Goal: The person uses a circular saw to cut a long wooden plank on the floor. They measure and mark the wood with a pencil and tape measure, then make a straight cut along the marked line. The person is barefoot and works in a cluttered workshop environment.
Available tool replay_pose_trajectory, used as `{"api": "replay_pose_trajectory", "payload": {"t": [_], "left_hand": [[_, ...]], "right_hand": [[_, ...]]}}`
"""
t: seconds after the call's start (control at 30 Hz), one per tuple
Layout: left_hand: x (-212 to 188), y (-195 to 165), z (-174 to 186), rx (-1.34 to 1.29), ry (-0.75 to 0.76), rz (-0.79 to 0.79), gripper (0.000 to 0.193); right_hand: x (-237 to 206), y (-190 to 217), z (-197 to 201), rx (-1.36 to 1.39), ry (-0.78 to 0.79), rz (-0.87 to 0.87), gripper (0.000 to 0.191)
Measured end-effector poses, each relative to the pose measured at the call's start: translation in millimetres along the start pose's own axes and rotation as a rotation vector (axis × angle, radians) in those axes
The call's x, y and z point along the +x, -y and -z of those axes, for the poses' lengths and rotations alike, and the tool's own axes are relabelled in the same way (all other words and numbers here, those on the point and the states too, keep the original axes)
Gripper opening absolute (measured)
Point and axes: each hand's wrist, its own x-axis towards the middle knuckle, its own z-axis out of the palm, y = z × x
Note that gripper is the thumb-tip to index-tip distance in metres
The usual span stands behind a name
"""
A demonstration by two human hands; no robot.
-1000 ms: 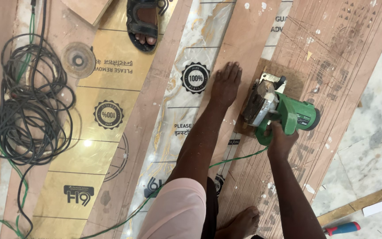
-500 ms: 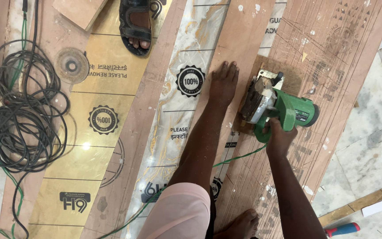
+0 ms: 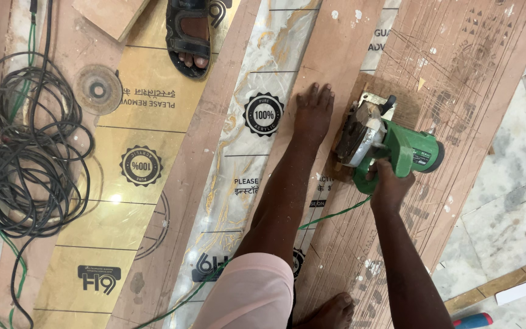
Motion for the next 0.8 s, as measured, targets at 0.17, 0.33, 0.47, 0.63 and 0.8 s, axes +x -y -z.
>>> {"api": "replay_pose_trajectory", "payload": {"t": [0.17, 0.33, 0.47, 0.63, 0.8], "left_hand": [[1.2, 2.4, 1.6, 0.006, 0.024, -0.022, 0.052], [4.6, 1.7, 3.9, 0.025, 0.055, -0.020, 0.055], [11.6, -1.9, -0.7, 0.003, 0.004, -0.005, 0.056], [14.4, 2.8, -4.8, -0.036, -0.030, -0.040, 0.057], [23.7, 15.8, 2.8, -0.147, -0.134, -0.115, 0.026]], "right_hand": [[6.1, 2.2, -2.9, 0.013, -0.003, -0.007, 0.008], [13.0, 4.6, -6.6, 0.063, 0.001, 0.022, 0.009], [16.7, 5.1, -7.0, 0.075, 0.019, 0.047, 0.008], [21.6, 6.5, -7.6, 0.096, 0.049, 0.041, 0.007], [26.2, 8.7, -10.1, 0.111, 0.030, 0.051, 0.008]]}}
